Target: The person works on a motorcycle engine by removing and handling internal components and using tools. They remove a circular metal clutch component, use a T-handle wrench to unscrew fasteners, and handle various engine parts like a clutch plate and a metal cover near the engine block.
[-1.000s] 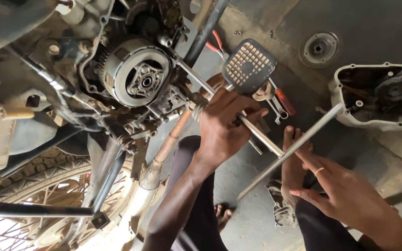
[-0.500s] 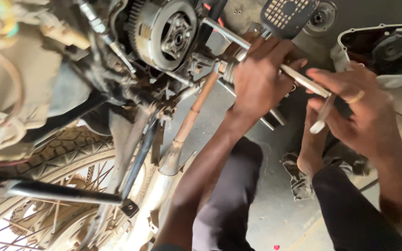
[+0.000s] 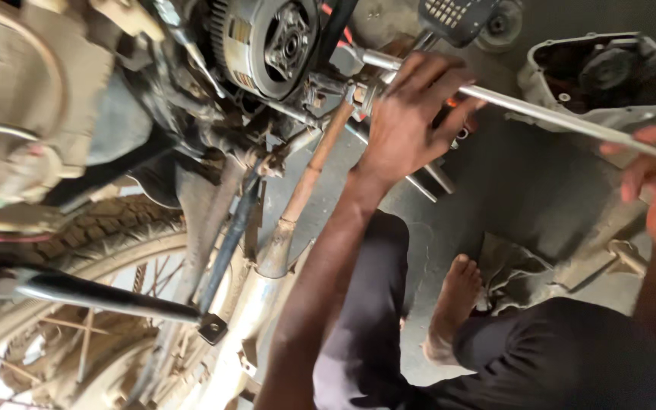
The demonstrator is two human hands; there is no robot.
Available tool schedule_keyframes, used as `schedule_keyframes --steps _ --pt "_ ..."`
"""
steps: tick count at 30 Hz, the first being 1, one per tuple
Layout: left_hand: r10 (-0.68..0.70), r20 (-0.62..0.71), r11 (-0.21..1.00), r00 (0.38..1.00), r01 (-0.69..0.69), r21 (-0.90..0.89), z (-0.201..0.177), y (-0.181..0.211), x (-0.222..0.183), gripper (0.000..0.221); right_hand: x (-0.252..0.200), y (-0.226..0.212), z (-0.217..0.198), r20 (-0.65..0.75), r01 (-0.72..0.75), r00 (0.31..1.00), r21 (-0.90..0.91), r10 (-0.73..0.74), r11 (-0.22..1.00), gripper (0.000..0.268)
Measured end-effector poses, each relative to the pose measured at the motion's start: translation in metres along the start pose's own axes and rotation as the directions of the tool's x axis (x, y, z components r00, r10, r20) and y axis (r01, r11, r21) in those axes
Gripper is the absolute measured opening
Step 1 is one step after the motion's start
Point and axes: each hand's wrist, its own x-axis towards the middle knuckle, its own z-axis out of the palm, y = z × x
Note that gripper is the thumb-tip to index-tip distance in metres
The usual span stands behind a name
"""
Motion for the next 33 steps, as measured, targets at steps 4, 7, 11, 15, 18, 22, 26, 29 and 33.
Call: schedule_keyframes --steps 4,7,11,15,18,22,26,29,33 --pt "0.100 0.031 0.990 0.994 -0.097 -0.100 -0.002 0.000 -0.003 0.038 -0.034 0.040 0.006 -0.059 0.049 0.997 0.126 -0.042 0.991 0.040" --pt "0.113 0.050 0.983 0.992 -0.105 -0.151 0.001 0.004 0.000 0.041 -0.049 0.049 0.014 -0.131 0.130 0.986 0.184 -0.106 0.974 0.043" --pt "0.071 0.066 0.984 0.995 -0.060 -0.166 0.003 0.018 -0.018 0.039 -0.030 0.058 0.004 -0.094 0.277 0.961 0.305 -0.261 0.911 0.040" --pt "-0.007 0.086 0.997 0.996 0.014 -0.071 -0.004 0.031 -0.034 0.036 -0.003 0.048 0.006 0.434 -0.253 0.883 0.759 -0.177 0.600 0.049" --pt "-0.084 0.098 0.996 0.992 0.085 -0.014 -0.008 0.019 -0.040 0.034 -0.001 0.030 0.030 0.294 -0.104 0.951 0.592 -0.093 0.799 0.040" --pt "-0.031 0.062 0.994 0.998 0.024 0.110 -0.004 0.001 -0.058 0.027 0.026 0.047 0.052 0.238 0.373 0.842 0.395 -0.485 0.840 0.044" --pt "-0.086 -0.020 0.958 0.996 0.088 0.272 -0.018 -0.006 -0.080 0.020 0.001 0.025 0.086 0.058 0.172 0.979 0.296 -0.197 0.940 0.024" --pt "0.007 -0.199 0.984 0.980 0.029 0.176 -0.018 -0.020 -0.091 0.017 0.005 0.025 0.111 -0.055 0.205 0.979 0.327 -0.197 0.923 0.017" --pt "-0.491 -0.167 0.865 0.855 0.501 0.028 -0.042 -0.010 -0.123 0.025 -0.011 0.029 0.132 -0.076 0.224 0.975 0.294 -0.211 0.929 0.014"
